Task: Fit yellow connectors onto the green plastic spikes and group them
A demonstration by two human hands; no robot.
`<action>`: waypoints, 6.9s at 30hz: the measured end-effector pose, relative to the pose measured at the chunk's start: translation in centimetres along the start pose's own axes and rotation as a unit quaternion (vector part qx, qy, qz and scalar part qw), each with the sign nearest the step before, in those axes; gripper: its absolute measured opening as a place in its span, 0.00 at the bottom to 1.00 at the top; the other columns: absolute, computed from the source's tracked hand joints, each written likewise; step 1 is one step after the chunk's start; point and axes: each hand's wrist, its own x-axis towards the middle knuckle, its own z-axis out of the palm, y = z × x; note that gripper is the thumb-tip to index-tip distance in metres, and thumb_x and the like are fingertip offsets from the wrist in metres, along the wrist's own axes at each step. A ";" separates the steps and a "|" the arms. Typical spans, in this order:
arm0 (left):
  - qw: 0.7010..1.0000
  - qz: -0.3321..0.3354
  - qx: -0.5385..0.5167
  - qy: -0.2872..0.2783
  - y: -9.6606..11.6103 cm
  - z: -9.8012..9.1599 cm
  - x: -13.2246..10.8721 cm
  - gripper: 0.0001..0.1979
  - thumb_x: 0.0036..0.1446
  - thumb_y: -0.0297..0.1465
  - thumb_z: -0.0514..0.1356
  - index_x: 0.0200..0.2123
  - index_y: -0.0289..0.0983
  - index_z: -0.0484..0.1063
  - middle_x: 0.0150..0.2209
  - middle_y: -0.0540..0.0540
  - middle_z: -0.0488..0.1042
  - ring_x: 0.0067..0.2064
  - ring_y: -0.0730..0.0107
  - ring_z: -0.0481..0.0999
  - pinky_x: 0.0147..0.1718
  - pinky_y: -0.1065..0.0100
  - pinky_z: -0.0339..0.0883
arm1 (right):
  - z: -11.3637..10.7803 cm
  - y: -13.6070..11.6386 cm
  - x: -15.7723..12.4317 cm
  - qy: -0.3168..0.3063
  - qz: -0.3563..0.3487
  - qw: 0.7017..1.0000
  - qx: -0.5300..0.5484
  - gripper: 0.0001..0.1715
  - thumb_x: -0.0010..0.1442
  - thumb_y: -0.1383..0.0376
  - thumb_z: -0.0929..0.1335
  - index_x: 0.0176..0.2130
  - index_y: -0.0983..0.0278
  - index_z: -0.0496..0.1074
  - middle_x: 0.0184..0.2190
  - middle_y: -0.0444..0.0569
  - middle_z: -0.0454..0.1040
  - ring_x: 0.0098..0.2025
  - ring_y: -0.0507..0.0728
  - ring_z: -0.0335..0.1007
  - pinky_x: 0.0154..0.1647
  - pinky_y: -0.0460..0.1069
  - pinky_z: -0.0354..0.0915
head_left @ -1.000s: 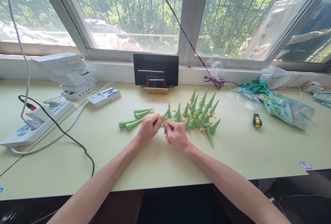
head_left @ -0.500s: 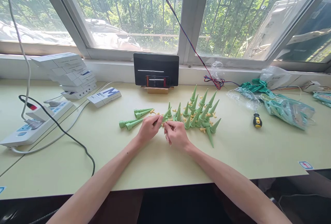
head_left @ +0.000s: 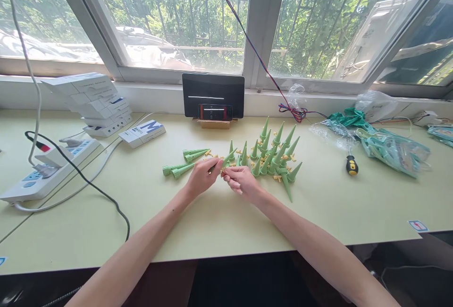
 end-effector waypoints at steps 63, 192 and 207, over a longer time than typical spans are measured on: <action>0.994 -0.092 -0.055 0.000 0.2 0.5 -0.3 0.22 0.65 0.32 0.52 0.19 0.37 0.52 0.18 0.55 0.49 0.21 0.77 0.48 0.21 0.69 0.47 | 0.4 1.0 -0.9 0.063 -0.235 0.903 -0.355 0.24 0.66 0.59 0.63 0.20 0.61 0.61 0.09 0.39 0.61 0.11 0.50 0.59 0.15 0.45 0.56; 0.963 -0.215 -0.148 -0.062 0.1 1.0 -0.2 0.16 0.66 0.39 0.52 0.28 0.38 0.65 0.19 0.54 0.62 0.20 0.76 0.63 0.23 0.71 0.57 | 1.4 1.1 -0.7 0.155 -0.311 0.864 -0.365 0.10 0.62 0.58 0.67 0.37 0.62 0.68 0.25 0.44 0.76 0.19 0.52 0.70 0.23 0.47 0.68; 0.936 -0.270 -0.218 -0.056 -0.1 -0.1 0.9 0.17 0.58 0.45 0.61 0.30 0.37 0.68 0.26 0.51 0.67 0.26 0.75 0.66 0.23 0.72 0.60 | 1.3 1.0 -0.7 0.151 -0.271 0.884 -0.351 0.13 0.63 0.56 0.65 0.35 0.63 0.69 0.24 0.44 0.72 0.17 0.51 0.67 0.19 0.46 0.64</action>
